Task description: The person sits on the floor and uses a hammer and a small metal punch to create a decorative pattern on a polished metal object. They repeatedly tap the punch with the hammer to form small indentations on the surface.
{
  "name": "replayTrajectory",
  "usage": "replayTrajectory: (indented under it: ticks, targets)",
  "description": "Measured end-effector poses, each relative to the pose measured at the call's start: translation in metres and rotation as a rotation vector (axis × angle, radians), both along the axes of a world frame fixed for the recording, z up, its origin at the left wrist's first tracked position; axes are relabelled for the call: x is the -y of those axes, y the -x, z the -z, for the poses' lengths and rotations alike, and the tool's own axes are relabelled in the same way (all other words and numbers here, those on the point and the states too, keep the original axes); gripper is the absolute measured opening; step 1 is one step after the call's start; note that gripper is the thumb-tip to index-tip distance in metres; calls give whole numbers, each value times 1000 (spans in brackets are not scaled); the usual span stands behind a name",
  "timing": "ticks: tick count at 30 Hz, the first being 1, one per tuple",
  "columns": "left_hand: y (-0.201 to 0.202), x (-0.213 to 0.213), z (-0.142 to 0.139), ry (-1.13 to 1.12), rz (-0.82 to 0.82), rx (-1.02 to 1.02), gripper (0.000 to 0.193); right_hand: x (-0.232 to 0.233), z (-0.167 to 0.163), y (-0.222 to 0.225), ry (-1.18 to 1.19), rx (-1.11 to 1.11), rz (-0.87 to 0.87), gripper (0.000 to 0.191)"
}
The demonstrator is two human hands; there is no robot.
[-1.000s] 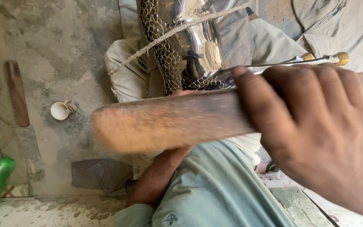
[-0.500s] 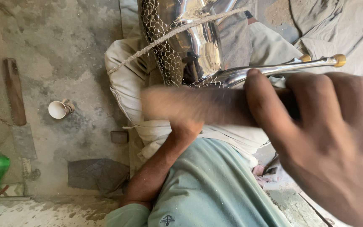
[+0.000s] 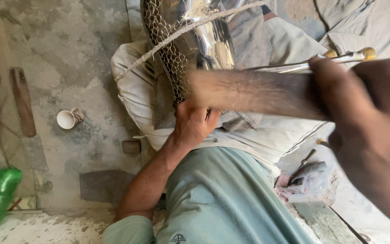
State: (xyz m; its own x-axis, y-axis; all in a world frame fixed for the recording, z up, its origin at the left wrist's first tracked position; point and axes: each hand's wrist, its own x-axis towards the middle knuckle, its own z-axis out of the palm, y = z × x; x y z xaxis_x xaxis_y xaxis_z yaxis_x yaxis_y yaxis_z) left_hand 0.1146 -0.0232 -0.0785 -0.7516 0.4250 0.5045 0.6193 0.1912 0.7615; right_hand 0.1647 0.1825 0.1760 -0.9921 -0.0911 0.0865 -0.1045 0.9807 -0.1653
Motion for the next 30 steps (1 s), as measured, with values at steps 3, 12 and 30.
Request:
replayTrajectory:
  ticks: [3, 12, 30]
  targets:
    - [9, -3, -11, 77, 75, 90, 37, -13, 5, -6, -117, 106, 85, 61]
    - [42, -20, -49, 323, 416, -6, 40, -47, 64, -52, 91, -50, 161, 56]
    - [59, -50, -96, 590, 728, -47, 43, -13, 205, -142, 646, -388, 688, 57]
